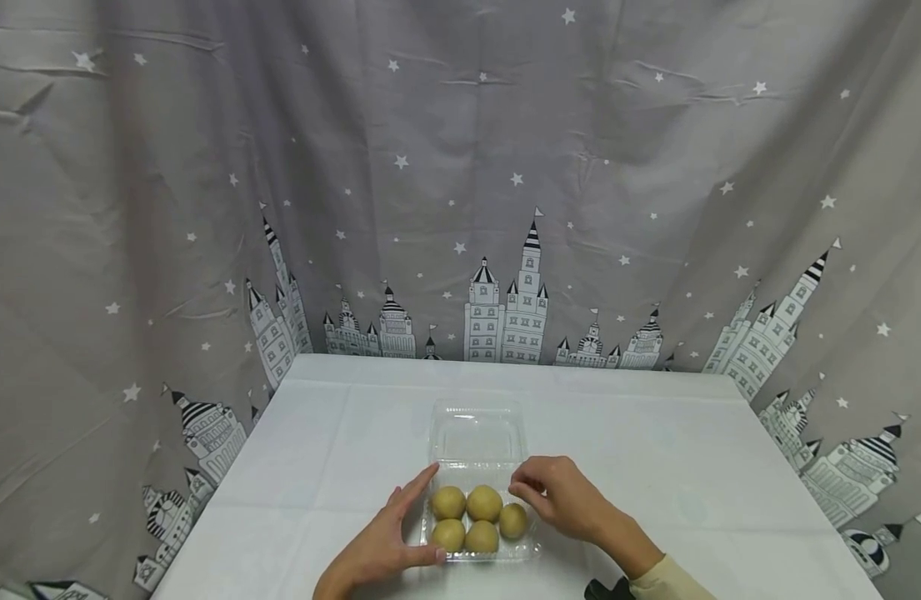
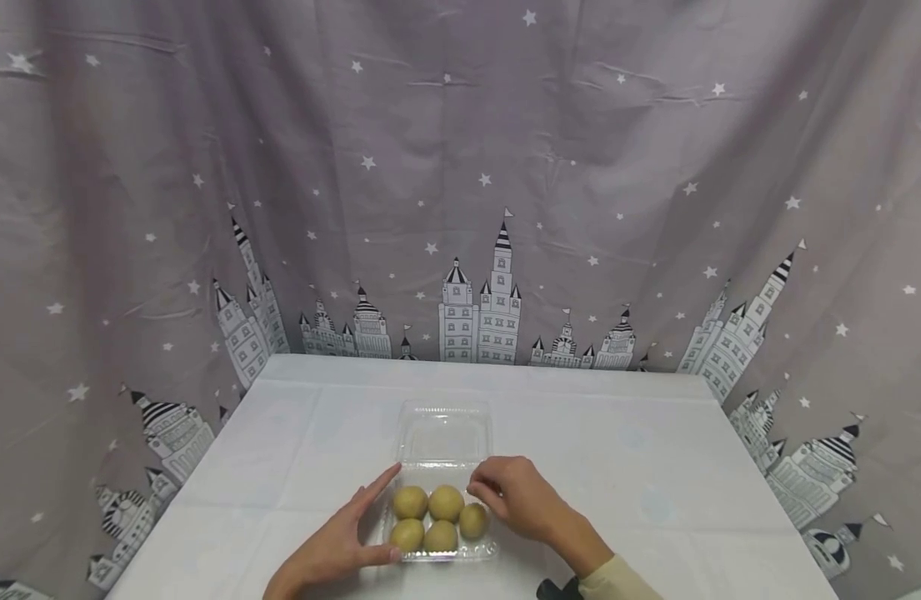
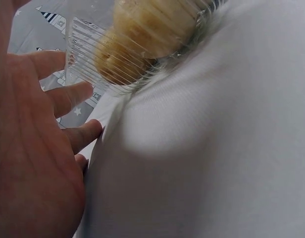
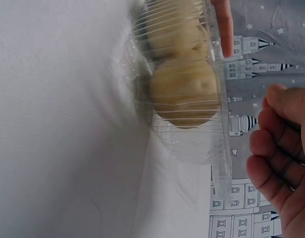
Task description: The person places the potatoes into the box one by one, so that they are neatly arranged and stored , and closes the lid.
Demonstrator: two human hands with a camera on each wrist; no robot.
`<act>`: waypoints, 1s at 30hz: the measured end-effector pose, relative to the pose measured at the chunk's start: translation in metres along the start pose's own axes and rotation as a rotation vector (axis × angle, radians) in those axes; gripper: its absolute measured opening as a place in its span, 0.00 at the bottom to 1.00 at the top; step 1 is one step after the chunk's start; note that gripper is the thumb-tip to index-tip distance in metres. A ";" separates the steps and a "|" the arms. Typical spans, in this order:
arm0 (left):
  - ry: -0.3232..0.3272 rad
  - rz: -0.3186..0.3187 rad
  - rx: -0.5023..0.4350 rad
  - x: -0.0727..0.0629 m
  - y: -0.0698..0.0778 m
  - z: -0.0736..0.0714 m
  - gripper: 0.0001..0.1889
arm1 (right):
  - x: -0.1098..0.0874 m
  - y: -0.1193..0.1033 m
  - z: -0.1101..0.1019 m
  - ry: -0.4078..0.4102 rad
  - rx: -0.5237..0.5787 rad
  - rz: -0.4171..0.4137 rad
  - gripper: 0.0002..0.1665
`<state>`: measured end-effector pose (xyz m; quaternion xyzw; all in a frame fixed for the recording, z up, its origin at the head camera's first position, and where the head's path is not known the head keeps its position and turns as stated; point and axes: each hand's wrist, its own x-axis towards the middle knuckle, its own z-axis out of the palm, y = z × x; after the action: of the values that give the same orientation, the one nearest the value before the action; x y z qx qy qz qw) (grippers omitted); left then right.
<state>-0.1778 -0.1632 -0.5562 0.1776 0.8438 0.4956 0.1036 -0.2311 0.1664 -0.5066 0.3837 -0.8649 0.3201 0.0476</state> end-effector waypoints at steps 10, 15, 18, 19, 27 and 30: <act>0.051 -0.075 -0.014 0.001 0.008 -0.012 0.55 | 0.001 0.007 -0.001 0.121 0.042 0.072 0.07; 0.119 -0.109 0.014 0.010 0.017 -0.027 0.49 | 0.004 0.013 -0.003 0.219 0.050 0.166 0.05; 0.154 -0.100 0.031 0.019 0.020 -0.036 0.46 | 0.006 0.018 -0.003 0.248 0.071 0.253 0.04; 0.163 -0.096 0.035 0.022 0.021 -0.039 0.45 | 0.007 0.020 -0.003 0.255 0.081 0.284 0.04; 0.225 -0.075 0.058 0.051 0.026 -0.055 0.39 | 0.015 0.036 0.000 0.307 0.196 0.456 0.04; 0.227 -0.101 0.045 0.061 0.027 -0.057 0.39 | 0.017 0.042 0.002 0.329 0.261 0.518 0.05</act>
<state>-0.2484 -0.1722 -0.5051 0.0798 0.8690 0.4876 0.0283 -0.2724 0.1755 -0.5240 0.0973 -0.8661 0.4873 0.0541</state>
